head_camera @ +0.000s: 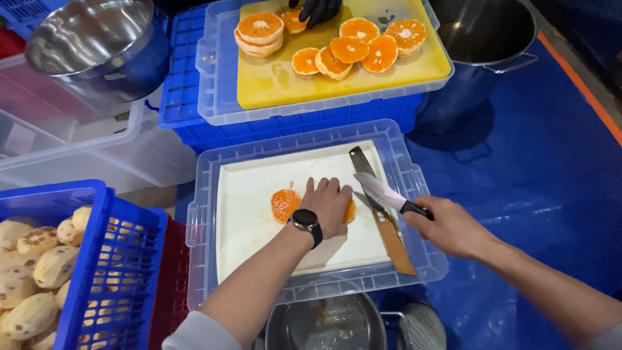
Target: Deseeding and peeling orange slices using a knife in a food production setting.
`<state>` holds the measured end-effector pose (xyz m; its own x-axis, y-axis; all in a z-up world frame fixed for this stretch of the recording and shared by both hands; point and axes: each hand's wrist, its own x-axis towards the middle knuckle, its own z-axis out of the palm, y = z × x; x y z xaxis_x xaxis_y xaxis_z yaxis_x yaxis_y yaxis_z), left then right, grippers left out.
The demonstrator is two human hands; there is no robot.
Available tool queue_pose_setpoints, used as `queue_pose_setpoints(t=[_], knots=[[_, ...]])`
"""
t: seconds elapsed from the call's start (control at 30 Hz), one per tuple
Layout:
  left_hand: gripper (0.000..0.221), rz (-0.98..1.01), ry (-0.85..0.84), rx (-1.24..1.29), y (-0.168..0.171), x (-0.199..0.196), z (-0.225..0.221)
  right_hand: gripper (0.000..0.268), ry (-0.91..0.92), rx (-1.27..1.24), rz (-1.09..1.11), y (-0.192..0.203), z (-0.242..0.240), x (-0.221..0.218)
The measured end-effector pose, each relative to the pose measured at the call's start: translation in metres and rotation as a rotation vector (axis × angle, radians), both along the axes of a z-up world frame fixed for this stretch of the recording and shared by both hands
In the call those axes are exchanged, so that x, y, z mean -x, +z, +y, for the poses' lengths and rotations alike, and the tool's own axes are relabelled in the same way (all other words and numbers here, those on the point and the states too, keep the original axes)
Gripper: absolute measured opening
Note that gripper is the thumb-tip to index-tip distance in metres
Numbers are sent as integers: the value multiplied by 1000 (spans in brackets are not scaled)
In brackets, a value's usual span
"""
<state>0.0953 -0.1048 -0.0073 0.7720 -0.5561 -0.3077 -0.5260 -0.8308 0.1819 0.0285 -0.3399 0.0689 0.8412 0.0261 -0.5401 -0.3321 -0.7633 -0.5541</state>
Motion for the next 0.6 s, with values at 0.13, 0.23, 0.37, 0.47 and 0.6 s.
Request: queue_pose_setpoints(t=[0.13,0.23,0.37,0.47,0.6], knots=[[52,38,-10,76,16,-3,-4,33,36,-18,-44,-15,-9,-1],[46,111,65,182,-2,-13,-1,29,56,-47,-47,-29,-16,0],[30,171,213,327,0,-20,5,27,-11,-71,-45,-19,1,0],[36,195,414,473,31,-7,19,51,-68,-360,-80,5,24,1],[40,280,558,547,61,42,59,44,-123,-308,-98,11,52,15]])
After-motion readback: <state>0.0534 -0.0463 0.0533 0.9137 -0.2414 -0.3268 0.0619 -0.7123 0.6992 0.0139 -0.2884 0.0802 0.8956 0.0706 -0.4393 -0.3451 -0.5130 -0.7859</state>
